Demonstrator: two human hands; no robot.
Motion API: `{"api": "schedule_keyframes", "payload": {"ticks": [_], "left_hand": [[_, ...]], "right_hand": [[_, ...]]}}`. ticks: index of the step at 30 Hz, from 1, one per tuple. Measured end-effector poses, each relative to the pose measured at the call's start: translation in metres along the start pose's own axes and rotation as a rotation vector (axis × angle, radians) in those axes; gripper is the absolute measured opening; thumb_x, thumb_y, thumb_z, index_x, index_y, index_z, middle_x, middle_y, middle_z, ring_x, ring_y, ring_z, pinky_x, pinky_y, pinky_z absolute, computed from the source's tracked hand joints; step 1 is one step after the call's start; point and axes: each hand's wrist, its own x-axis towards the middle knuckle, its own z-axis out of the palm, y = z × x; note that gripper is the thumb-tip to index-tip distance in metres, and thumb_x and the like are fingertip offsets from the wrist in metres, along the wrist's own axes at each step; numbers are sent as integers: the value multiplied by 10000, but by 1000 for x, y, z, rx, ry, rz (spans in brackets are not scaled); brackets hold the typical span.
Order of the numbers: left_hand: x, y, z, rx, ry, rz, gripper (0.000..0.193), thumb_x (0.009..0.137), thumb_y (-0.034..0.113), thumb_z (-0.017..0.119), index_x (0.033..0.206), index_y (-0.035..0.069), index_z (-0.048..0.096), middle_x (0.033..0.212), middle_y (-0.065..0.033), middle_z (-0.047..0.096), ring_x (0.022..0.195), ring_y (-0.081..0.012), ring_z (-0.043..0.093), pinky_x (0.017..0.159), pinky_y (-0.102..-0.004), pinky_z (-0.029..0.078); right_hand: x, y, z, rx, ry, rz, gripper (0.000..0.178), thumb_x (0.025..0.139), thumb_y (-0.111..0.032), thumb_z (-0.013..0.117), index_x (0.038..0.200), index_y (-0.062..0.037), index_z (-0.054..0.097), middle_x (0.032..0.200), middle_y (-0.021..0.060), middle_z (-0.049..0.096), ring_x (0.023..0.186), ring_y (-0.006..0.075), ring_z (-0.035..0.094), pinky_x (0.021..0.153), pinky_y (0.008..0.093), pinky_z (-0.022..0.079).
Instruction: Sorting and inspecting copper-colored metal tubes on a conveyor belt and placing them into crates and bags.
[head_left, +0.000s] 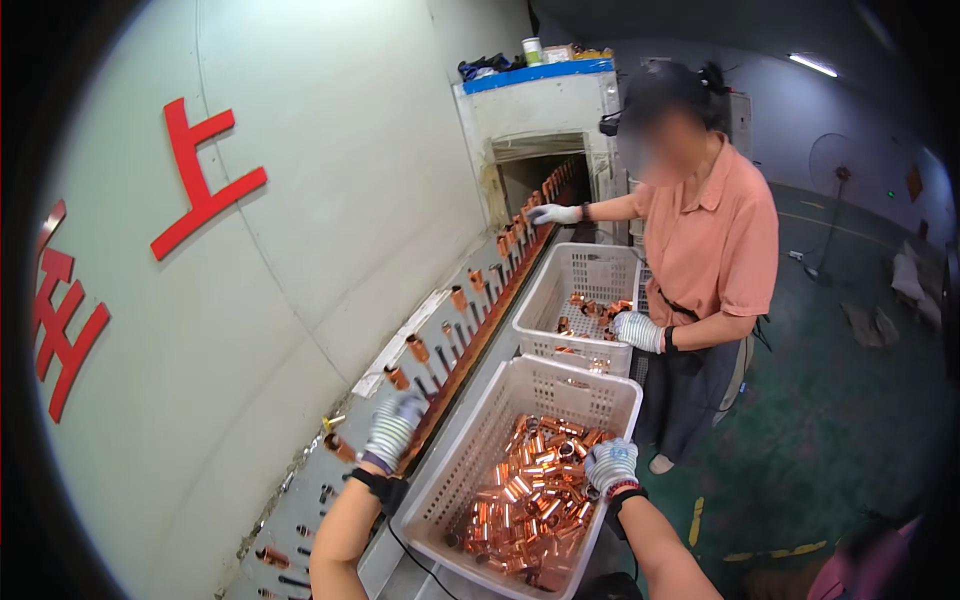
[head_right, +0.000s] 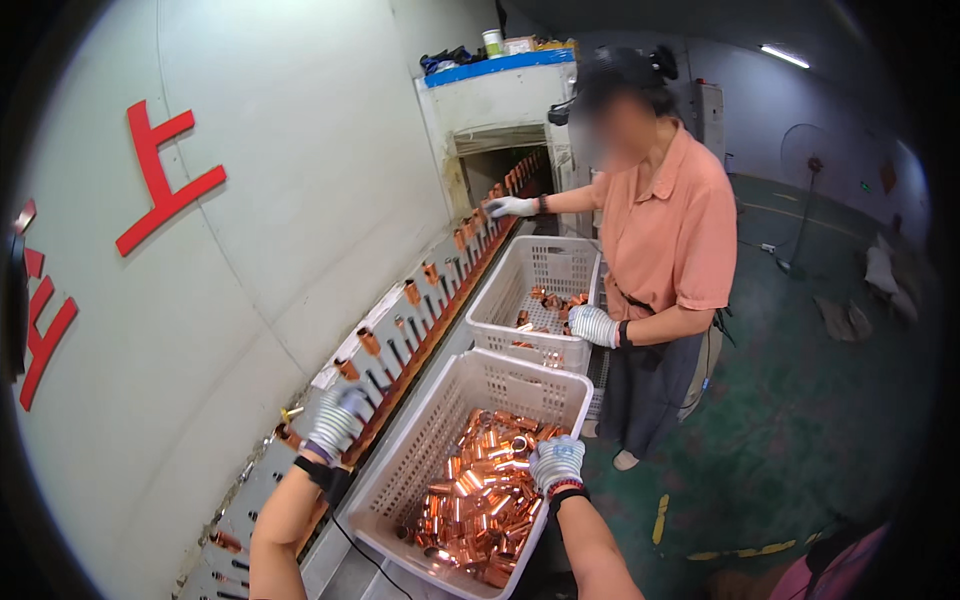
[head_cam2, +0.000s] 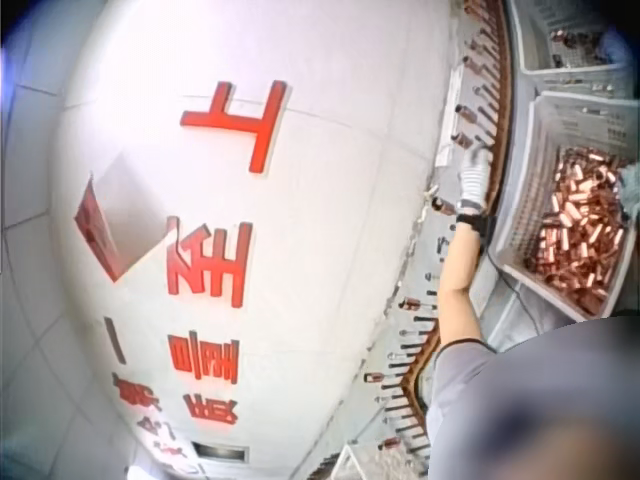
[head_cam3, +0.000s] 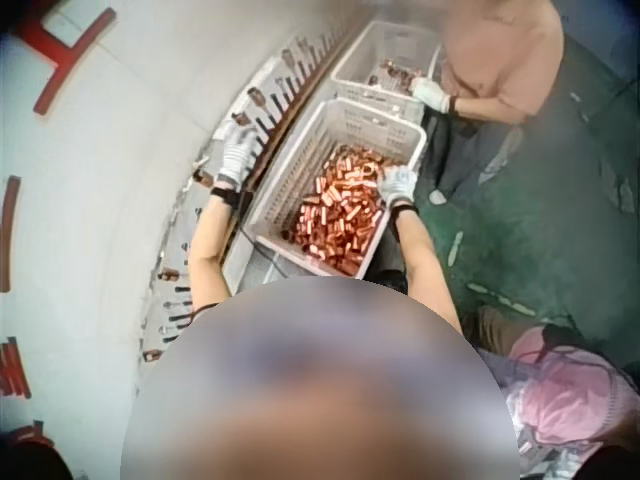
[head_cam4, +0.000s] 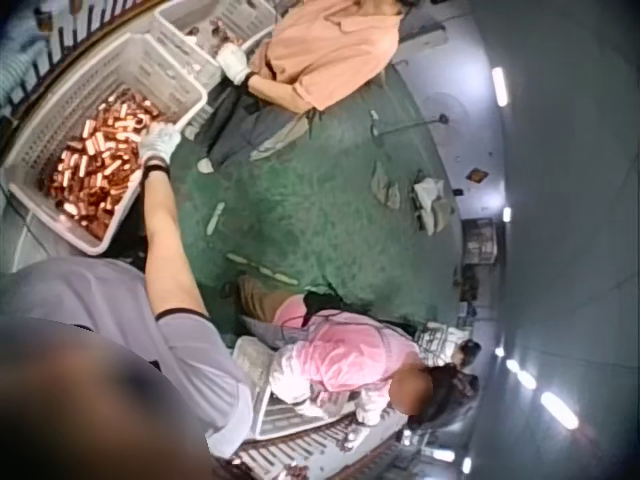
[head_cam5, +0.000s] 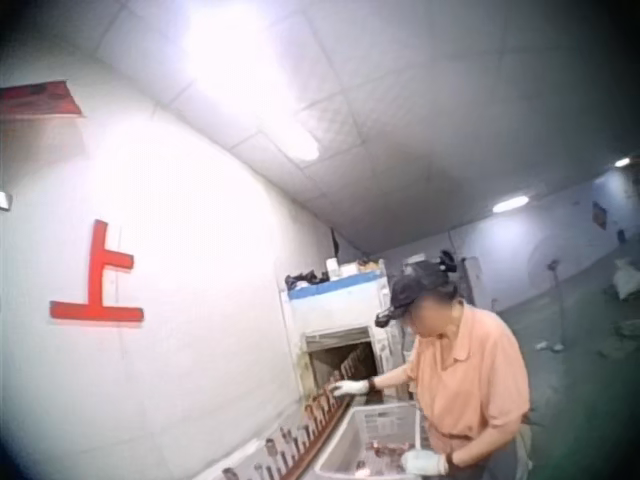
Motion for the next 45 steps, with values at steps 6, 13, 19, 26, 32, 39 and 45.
{"api": "schedule_keyframes", "payload": {"ticks": [6,13,19,26,32,39,45], "left_hand": [[84,-97,-96,-103,408,-24,364,932,279,590,1158,-1,643,1051,-120,679,960,-221,626,877,-327,483],[64,-158,-76,-859,404,-218,280,846,269,628,981,25,650,697,-90,615,616,-227,597,567,-352,496],[7,-139,-99,-550,359,-116,270,837,137,544,1014,-22,670,744,-118,659,623,-211,610,570,-333,511],[-105,-40,-24,-162,-193,25,201,779,56,555,875,-6,720,883,-127,705,828,-201,686,667,-302,543],[-155,21,52,-106,-760,-7,450,933,264,639,1307,22,573,1284,-89,603,1191,-192,540,1023,-342,427],[2,-77,-13,-109,246,160,364,942,108,559,1300,41,552,1094,-61,592,975,-171,545,922,-319,462],[74,-153,-135,-550,357,-210,366,973,325,529,1121,-5,584,864,-112,657,776,-262,633,735,-386,525]], "right_hand": [[3,-11,-10,3,-43,-24,288,865,-361,571,929,-150,755,967,57,722,1001,257,643,827,469,474],[7,-6,-10,34,-14,-30,291,863,-363,567,929,-149,753,963,52,718,1004,255,632,837,459,461],[11,-7,-8,13,-67,14,283,870,-351,560,943,-156,753,967,45,717,1023,245,625,855,465,455],[8,2,-2,-14,-27,18,266,861,-355,582,910,-159,754,966,43,719,1018,249,629,861,461,457],[8,-4,3,4,5,-12,282,851,-374,590,918,-159,760,950,38,724,1039,240,635,871,448,466],[14,-4,-5,-6,4,22,255,847,-345,587,859,-157,759,897,52,715,980,257,640,836,461,472],[13,-30,-23,15,-69,-47,288,869,-363,569,931,-148,751,987,57,710,1019,252,632,856,460,463]]}}
